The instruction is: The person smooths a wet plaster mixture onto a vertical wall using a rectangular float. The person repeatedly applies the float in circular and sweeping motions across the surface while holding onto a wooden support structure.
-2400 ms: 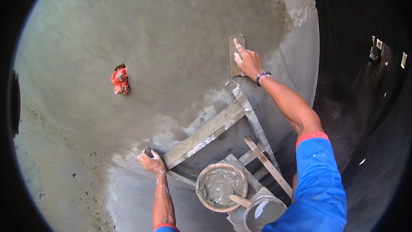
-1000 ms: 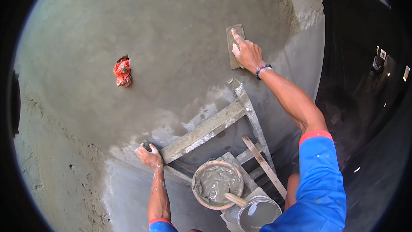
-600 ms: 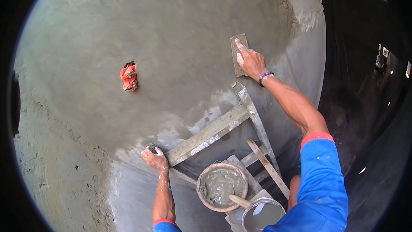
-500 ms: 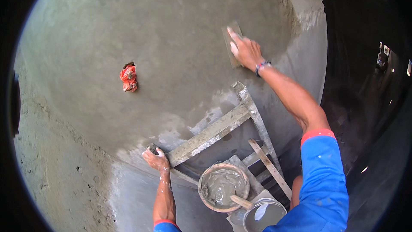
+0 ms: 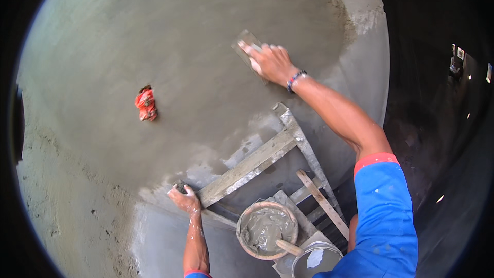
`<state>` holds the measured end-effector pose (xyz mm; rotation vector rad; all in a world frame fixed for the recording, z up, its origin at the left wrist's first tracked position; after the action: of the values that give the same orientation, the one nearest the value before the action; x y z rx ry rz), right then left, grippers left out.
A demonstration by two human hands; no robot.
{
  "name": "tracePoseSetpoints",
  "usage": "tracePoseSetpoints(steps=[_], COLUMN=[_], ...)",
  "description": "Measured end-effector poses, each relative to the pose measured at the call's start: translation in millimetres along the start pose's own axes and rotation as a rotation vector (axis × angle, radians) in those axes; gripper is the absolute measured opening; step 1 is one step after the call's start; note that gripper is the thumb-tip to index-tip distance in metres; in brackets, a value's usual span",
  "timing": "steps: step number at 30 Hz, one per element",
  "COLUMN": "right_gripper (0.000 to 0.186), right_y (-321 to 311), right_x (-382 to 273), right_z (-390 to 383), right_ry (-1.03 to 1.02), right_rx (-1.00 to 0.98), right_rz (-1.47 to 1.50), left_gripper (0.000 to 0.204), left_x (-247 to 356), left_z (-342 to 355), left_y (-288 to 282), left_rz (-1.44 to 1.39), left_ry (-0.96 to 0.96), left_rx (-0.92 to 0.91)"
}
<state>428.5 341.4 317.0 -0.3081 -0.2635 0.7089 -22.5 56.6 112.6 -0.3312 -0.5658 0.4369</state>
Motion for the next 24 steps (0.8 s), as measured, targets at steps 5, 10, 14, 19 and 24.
tracePoseSetpoints(steps=[5, 10, 14, 19, 24], right_gripper=[0.054, 0.057, 0.057, 0.052, 0.055], right_y=[-9.8, 35.2, 12.4, -20.8, 6.0], right_x=[97.0, 120.6, 21.2, 89.7, 196.0], right_z=[-31.2, -167.9, -58.0, 22.1, -134.7], right_ry=[0.444, 0.741, 0.16, 0.387, 0.703], right_rx=[0.099, 0.023, 0.069, 0.016, 0.227], right_rz=[0.114, 0.064, 0.16, 0.148, 0.059], left_gripper=[0.042, 0.043, 0.041, 0.041, 0.04], left_x=[-10.6, 10.3, 1.3, -11.4, 8.2], left_z=[2.6, -2.1, 0.0, 0.2, 0.2], left_y=[-7.5, 6.4, -2.7, -7.4, -3.6], left_rz=[0.003, -0.055, -0.029, -0.026, -0.048], left_ry=[0.005, 0.003, 0.015, 0.0, -0.029], left_rx=[0.006, 0.0, 0.006, -0.021, -0.007])
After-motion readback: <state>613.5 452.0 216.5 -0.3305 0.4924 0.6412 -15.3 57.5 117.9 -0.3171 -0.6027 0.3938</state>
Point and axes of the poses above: each hand's wrist, its own z-axis towards the middle knuckle, its own y-axis out of the palm, x = y × z, the point moved 7 cm from there along z, towards the middle knuckle, and after that the axes turned 10 degrees about -y, right-handed, at the moved point
